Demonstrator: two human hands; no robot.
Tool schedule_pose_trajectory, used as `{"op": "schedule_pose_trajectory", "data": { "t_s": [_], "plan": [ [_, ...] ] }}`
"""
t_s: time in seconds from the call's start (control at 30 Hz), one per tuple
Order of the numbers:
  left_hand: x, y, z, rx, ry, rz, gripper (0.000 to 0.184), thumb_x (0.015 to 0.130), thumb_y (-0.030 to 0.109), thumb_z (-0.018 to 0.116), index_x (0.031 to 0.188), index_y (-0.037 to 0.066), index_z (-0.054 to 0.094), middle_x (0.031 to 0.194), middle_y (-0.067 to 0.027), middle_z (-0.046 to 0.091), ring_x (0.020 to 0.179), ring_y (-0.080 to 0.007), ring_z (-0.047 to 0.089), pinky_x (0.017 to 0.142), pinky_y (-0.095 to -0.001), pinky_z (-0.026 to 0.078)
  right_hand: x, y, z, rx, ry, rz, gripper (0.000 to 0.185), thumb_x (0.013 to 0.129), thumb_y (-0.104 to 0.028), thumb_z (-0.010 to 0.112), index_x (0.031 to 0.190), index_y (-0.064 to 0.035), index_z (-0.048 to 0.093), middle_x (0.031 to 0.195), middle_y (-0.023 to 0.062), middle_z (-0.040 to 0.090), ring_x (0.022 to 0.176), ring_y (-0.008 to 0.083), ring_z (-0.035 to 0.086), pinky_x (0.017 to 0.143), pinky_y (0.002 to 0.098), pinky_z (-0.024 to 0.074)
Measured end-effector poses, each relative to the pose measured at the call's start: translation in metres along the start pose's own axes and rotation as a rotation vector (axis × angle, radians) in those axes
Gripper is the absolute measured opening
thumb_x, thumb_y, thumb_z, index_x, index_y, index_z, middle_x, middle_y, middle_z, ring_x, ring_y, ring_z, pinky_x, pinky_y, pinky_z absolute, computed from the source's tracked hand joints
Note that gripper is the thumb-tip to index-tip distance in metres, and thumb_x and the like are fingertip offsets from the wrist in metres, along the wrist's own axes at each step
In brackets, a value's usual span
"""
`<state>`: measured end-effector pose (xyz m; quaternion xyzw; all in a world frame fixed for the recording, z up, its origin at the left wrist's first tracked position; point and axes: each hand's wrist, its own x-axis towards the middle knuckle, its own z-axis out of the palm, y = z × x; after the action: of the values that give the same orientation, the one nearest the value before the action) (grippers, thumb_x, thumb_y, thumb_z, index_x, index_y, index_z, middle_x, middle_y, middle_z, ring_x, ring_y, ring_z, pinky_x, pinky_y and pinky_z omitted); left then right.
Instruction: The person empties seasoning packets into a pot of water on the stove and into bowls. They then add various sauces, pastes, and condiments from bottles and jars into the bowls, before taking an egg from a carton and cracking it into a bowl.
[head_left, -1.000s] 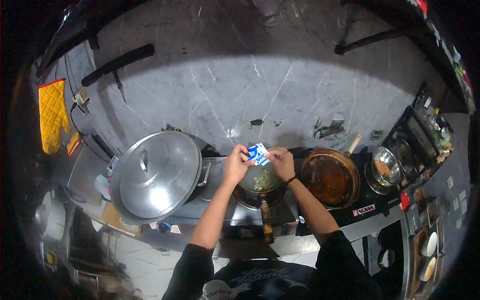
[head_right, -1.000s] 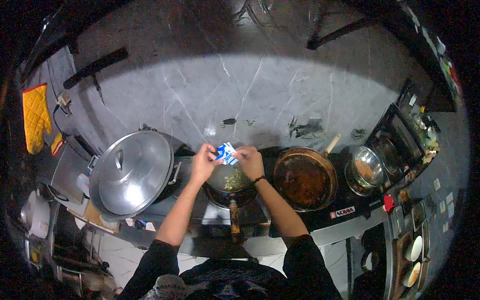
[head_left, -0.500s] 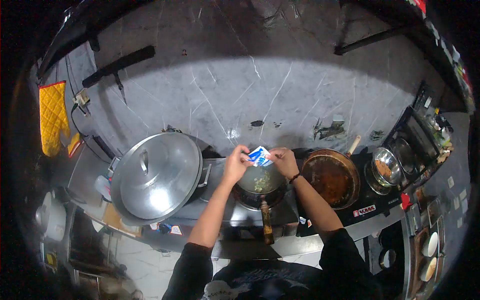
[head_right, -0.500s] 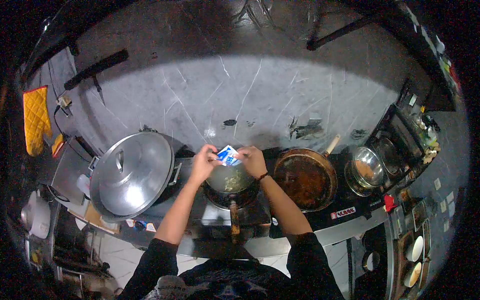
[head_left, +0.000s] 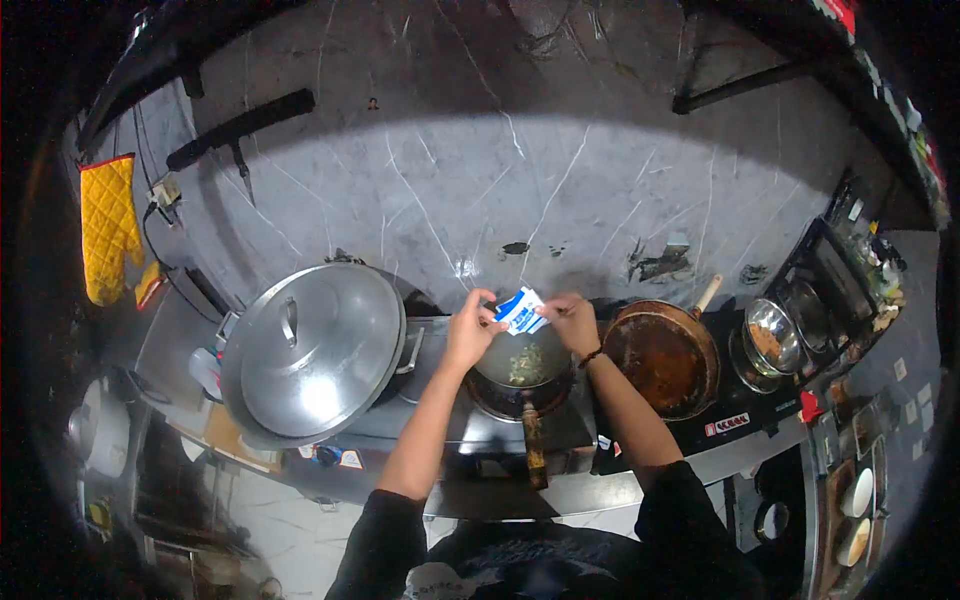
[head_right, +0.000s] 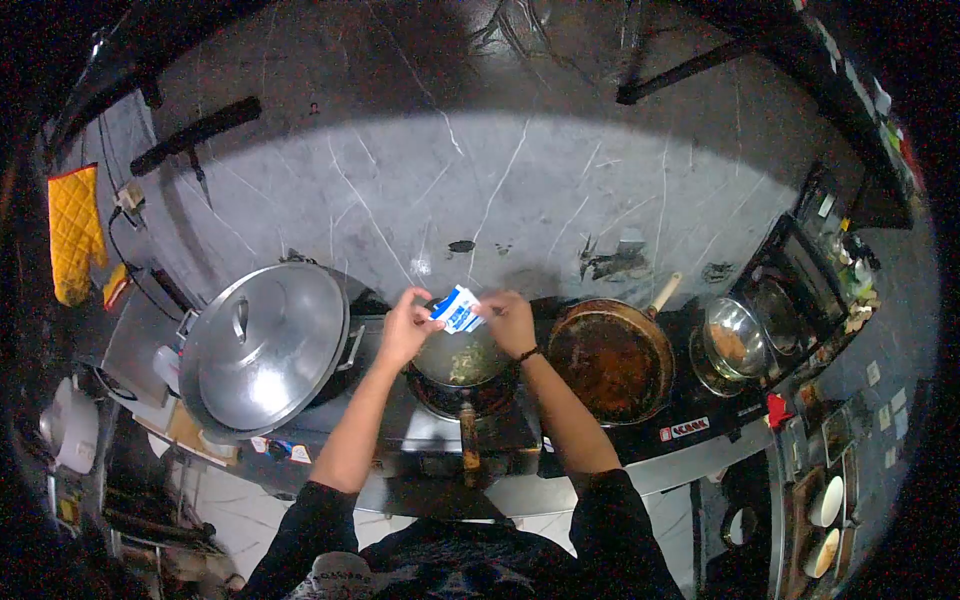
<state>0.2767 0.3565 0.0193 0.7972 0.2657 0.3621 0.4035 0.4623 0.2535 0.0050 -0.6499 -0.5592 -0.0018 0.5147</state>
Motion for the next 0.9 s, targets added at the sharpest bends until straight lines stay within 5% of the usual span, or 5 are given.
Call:
{"op": "schedule_pose_trajectory", "data": {
  "t_s": [0.17, 0.23, 0.43, 0.6, 0.9],
  "plan": [
    [0.0, 0.009, -0.005, 0.284, 0.347, 0.453, 0.049, 0.07, 0.021, 0.078, 0.112, 0.009, 0.054, 0.08, -0.008, 0.067, 0.066, -0.0212, 0.063, 0.068, -0.035, 0.049, 0.006, -0.011, -0.01, -0.025, -0.066, -0.016, 0.016, 0.074, -0.021, 0.074, 0.08, -0.0066, 0.071, 0.086, 0.009, 0.069, 0.081, 0.0243, 0.062, 0.075, 0.0343, 0.0475],
    [0.001, 0.001, -0.004, 0.089, -0.054, 0.286, 0.04, 0.072, 0.023, 0.077, 0.104, 0.003, 0.063, 0.076, -0.0077, 0.067, 0.061, -0.0161, 0.059, 0.064, -0.0311, 0.048, 0.008, -0.017, -0.008, 0.018, -0.123, -0.086, 0.017, 0.074, -0.022, 0.074, 0.081, -0.0066, 0.071, 0.085, 0.0083, 0.069, 0.08, 0.0246, 0.061, 0.074, 0.0345, 0.0475],
    [-0.001, 0.005, 0.002, 0.167, -0.058, 0.046, 0.021, 0.073, 0.02, 0.076, 0.074, 0.001, 0.068, 0.057, -0.0089, 0.061, 0.051, -0.012, 0.051, 0.051, -0.0312, 0.04, 0.014, -0.023, -0.012, 0.073, -0.277, -0.04, 0.019, 0.076, -0.022, 0.073, 0.085, -0.0053, 0.07, 0.083, 0.0057, 0.069, 0.075, 0.0188, 0.059, 0.071, 0.0294, 0.0463],
    [0.003, 0.001, 0.003, 0.125, -0.039, -0.007, 0.02, 0.074, 0.02, 0.076, 0.076, 0.001, 0.069, 0.059, -0.0086, 0.062, 0.053, -0.0086, 0.051, 0.052, -0.0296, 0.04, 0.008, -0.017, -0.004, 0.443, -0.012, 0.186, 0.024, 0.077, -0.024, 0.073, 0.089, -0.0032, 0.069, 0.082, 0.0075, 0.066, 0.071, 0.011, 0.054, 0.066, 0.0266, 0.0437],
    [0.004, -0.006, 0.006, -0.252, -0.104, -0.02, 0.034, 0.065, 0.002, 0.078, 0.098, 0.004, 0.069, 0.073, -0.0075, 0.068, 0.062, -0.0083, 0.059, 0.059, -0.0264, 0.047, 0.01, 0.006, -0.006, 0.15, -0.266, 0.2, 0.021, 0.077, -0.017, 0.073, 0.087, 0.0013, 0.071, 0.072, 0.0031, 0.068, 0.065, 0.0053, 0.056, 0.061, 0.023, 0.044]
  ]
}}
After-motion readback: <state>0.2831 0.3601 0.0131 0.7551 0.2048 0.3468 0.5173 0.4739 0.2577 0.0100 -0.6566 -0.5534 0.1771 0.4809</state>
